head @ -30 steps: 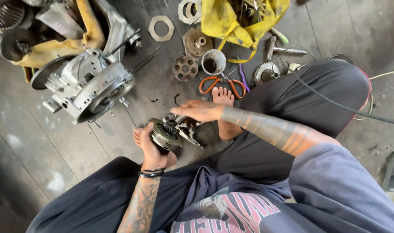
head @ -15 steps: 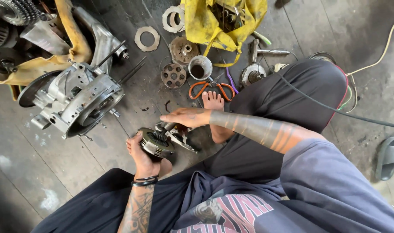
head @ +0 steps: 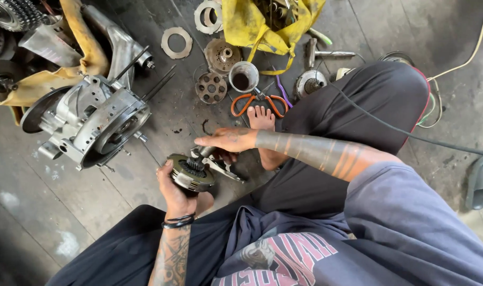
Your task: The person sits on the floor and uses a large pair of locking pliers to compress and manipulate a circular metal mechanical component. They repeatedly adjust the pliers and rotate the part to access different sections, then remove the pliers to inspect the internal gears and springs by hand.
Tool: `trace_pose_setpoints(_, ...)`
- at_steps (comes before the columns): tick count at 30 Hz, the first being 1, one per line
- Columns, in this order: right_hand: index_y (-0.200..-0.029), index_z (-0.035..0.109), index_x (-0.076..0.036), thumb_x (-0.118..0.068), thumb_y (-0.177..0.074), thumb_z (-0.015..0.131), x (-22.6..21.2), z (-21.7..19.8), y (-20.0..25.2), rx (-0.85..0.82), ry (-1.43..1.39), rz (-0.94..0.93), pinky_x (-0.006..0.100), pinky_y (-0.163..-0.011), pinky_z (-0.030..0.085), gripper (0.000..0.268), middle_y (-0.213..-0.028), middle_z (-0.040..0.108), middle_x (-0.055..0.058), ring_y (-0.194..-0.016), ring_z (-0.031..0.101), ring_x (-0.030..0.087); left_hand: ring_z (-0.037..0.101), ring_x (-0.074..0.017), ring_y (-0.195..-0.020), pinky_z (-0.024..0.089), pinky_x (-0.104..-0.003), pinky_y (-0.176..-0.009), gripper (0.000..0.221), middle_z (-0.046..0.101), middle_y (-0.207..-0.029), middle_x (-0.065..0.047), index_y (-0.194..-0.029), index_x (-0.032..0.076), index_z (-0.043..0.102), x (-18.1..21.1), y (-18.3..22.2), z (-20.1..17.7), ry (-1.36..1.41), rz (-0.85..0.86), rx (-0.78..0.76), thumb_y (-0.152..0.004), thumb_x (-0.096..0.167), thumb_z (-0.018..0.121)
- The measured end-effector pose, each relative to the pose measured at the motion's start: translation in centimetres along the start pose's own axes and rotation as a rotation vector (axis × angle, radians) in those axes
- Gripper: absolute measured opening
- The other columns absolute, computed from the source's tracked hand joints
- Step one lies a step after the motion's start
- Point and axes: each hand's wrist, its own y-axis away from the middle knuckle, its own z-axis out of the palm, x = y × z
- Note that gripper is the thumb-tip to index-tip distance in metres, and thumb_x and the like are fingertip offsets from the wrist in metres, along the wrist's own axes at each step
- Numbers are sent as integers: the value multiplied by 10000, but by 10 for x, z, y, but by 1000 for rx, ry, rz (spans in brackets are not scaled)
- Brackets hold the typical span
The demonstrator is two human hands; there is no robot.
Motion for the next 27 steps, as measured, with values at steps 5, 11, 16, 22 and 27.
trace_pose_setpoints(5,-1253,605,-8,-457,-959,710,33,-12,-18,-45,157,-324,517,-947,522,547,-1134,679,265,-1105,669,414,585,-190,-811,583,-371,-762,218,538,-860,-18,-859,177,519,7,11,9,-3,17,17,-857,268,717)
trace_pose_setpoints(11,-1188,588,-31,-546,-995,623,17,-6,-15,-56,-40,-218,402,-792,567,552,-994,656,178,-893,691,283,571,-203,-792,585,-377,-718,234,508,-834,-20,-827,174,529,5,10,11,18,10,5,-863,320,709)
trace_pose_setpoints(16,-841,708,-31,-599,-970,567,12,-3,-11,6,5,36,274,-521,582,600,-641,688,126,-573,697,201,566,-188,-829,562,-377,-764,252,476,-842,-3,-812,171,490,-12,-22,-15,6,60,8,-858,276,715)
trace_pose_setpoints(22,-1219,564,-49,-166,-792,787,17,-11,-11,-43,140,-383,517,-992,467,495,-1115,658,226,-1110,612,379,373,-209,-938,329,-376,-956,313,368,-912,-47,-771,119,447,-19,-10,-4,-267,447,188,-833,248,726)
trace_pose_setpoints(27,-1238,666,-78,-596,-981,518,-5,-4,-3,8,142,22,518,-1137,395,597,-1239,674,285,-1275,581,443,321,-337,-1250,145,-425,-1190,456,377,-1200,-199,-992,21,480,-37,-39,-29,-524,478,263,-862,378,733)
